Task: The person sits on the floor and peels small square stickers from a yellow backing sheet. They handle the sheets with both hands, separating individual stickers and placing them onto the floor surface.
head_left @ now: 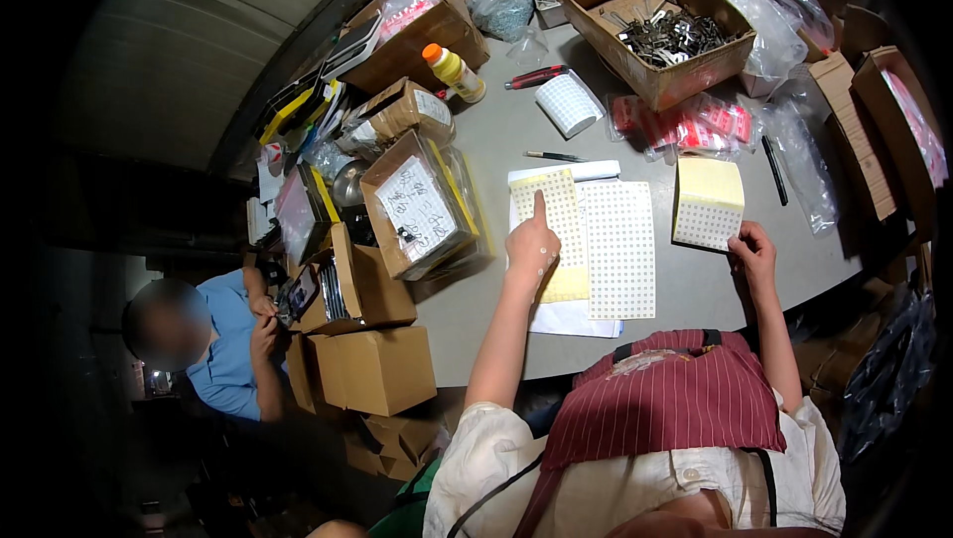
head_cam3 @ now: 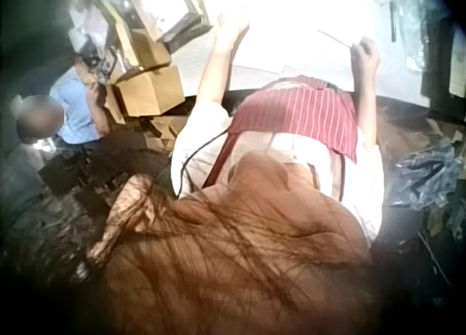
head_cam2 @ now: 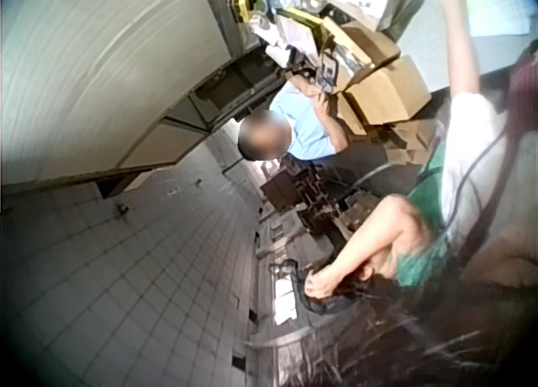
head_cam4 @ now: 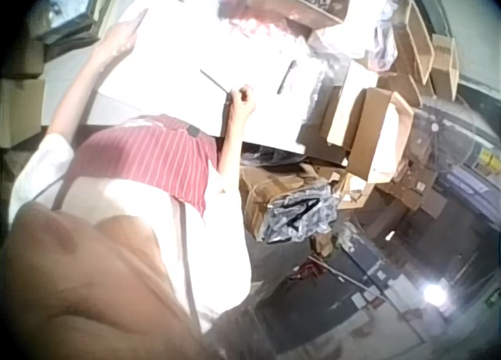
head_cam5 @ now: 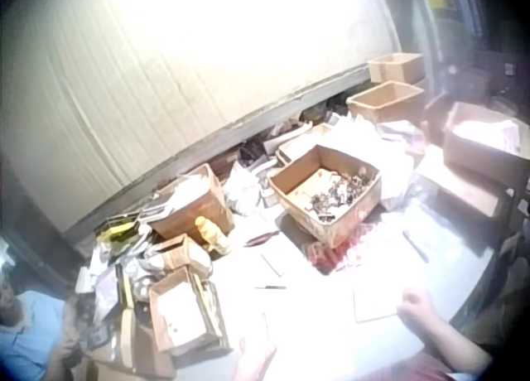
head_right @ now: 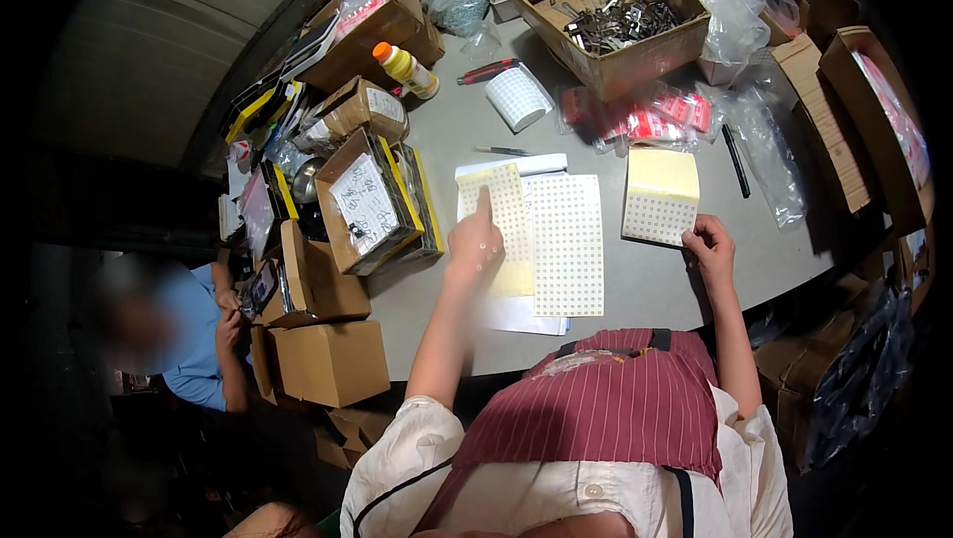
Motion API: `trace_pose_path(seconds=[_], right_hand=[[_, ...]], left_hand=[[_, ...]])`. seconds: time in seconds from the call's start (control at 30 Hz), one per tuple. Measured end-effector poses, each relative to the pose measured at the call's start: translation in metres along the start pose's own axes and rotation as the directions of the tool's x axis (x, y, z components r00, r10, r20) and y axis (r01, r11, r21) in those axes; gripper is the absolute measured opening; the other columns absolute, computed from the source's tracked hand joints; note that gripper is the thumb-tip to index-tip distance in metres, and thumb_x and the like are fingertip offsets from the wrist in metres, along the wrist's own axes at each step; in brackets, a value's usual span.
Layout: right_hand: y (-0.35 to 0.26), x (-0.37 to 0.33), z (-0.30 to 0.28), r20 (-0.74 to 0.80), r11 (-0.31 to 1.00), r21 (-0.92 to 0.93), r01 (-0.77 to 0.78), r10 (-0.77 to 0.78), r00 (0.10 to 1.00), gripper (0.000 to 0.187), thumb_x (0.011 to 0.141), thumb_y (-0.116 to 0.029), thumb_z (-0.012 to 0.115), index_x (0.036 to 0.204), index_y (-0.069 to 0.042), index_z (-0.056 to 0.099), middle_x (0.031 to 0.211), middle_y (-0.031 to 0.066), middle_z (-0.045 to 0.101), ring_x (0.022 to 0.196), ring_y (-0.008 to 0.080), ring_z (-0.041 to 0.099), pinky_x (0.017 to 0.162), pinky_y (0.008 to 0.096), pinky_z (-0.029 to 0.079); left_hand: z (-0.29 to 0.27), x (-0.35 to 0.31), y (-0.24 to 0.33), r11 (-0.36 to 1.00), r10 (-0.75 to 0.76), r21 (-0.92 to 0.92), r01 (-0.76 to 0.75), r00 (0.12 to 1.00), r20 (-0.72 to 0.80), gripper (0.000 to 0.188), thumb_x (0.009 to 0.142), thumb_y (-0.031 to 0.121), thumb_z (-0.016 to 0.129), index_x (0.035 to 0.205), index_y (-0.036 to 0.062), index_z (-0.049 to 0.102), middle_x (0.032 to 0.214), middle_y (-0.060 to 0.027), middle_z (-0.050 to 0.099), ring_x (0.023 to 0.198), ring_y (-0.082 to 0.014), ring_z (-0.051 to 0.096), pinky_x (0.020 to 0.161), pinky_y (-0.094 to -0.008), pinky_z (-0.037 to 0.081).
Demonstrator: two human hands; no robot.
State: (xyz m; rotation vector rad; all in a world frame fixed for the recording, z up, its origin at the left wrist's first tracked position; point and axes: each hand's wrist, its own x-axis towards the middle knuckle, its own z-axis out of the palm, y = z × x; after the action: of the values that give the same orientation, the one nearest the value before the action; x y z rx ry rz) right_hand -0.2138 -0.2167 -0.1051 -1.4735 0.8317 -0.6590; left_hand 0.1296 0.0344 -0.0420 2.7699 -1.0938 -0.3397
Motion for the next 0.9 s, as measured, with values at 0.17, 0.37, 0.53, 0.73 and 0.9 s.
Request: trace_pose_path(seconds=[0.17, 0.37, 0.53, 0.73, 0.9], right_hand=[[0.0, 0.0, 0.0, 0.004, 1.0, -0.012, 0.026, -0.026, 1.0, 0.015, 0.09, -0.011, 0.069, 0.1, 0.0, 0.066, 0.087, -0.0014, 0.058, 0.06, 0.0046, 0.052, 0.049, 0.0199, 0.039], [0.004, 0.0, 0.0, -0.002, 0.999, -0.004, 0.036, -0.036, 0.999, 0.013, 0.09, -0.011, 0.069, 0.098, -0.001, 0.065, 0.082, -0.0011, 0.058, 0.054, 0.0049, 0.05, 0.047, 0.0202, 0.038], [0.007, 0.0, 0.0, -0.01, 0.999, 0.03, 0.041, -0.041, 0.999, 0.012, 0.089, -0.009, 0.069, 0.097, -0.001, 0.064, 0.078, -0.001, 0.058, 0.052, 0.0049, 0.05, 0.046, 0.0207, 0.039], [0.005, 0.001, -0.001, -0.008, 0.99, 0.137, -0.042, 0.044, 0.999, 0.011, 0.088, -0.01, 0.069, 0.095, -0.002, 0.065, 0.076, -0.0001, 0.059, 0.053, 0.007, 0.052, 0.046, 0.0217, 0.041], [-0.027, -0.01, 0.005, 0.08, 0.929, 0.277, -0.245, 0.232, 0.969, 0.009, 0.087, -0.014, 0.07, 0.087, -0.007, 0.065, 0.065, -0.0027, 0.055, 0.053, 0.0075, 0.054, 0.047, 0.022, 0.042]], left_hand=[[0.006, 0.007, -0.004, 1.0, 0.007, 0.023, -0.008, 1.0, 0.011, 0.082, 0.078, 0.01, 0.056, 0.156, 0.0031, 0.03, 0.074, -0.02, 0.07, 0.069, -0.0376, 0.069, 0.064, -0.0487, 0.054], [0.0, 0.006, 0.001, 1.0, 0.004, 0.01, -0.004, 1.0, 0.025, 0.085, 0.078, 0.01, 0.056, 0.158, 0.0055, 0.027, 0.076, -0.0203, 0.07, 0.07, -0.0378, 0.069, 0.065, -0.0485, 0.054], [0.001, 0.012, 0.002, 1.0, -0.002, 0.028, 0.001, 0.999, 0.048, 0.087, 0.079, 0.011, 0.055, 0.16, 0.0084, 0.023, 0.077, -0.021, 0.069, 0.072, -0.0377, 0.069, 0.066, -0.0484, 0.054], [0.001, 0.011, 0.004, 1.0, -0.003, 0.003, 0.003, 1.0, 0.021, 0.083, 0.082, 0.01, 0.053, 0.16, 0.0081, 0.024, 0.079, -0.0217, 0.069, 0.073, -0.0389, 0.068, 0.068, -0.049, 0.053], [0.002, -0.013, 0.031, 0.966, 0.104, -0.236, -0.102, 0.995, -0.001, 0.064, 0.09, 0.015, 0.053, 0.152, 0.0031, 0.038, 0.085, -0.0224, 0.07, 0.078, -0.0394, 0.069, 0.072, -0.0463, 0.054]])
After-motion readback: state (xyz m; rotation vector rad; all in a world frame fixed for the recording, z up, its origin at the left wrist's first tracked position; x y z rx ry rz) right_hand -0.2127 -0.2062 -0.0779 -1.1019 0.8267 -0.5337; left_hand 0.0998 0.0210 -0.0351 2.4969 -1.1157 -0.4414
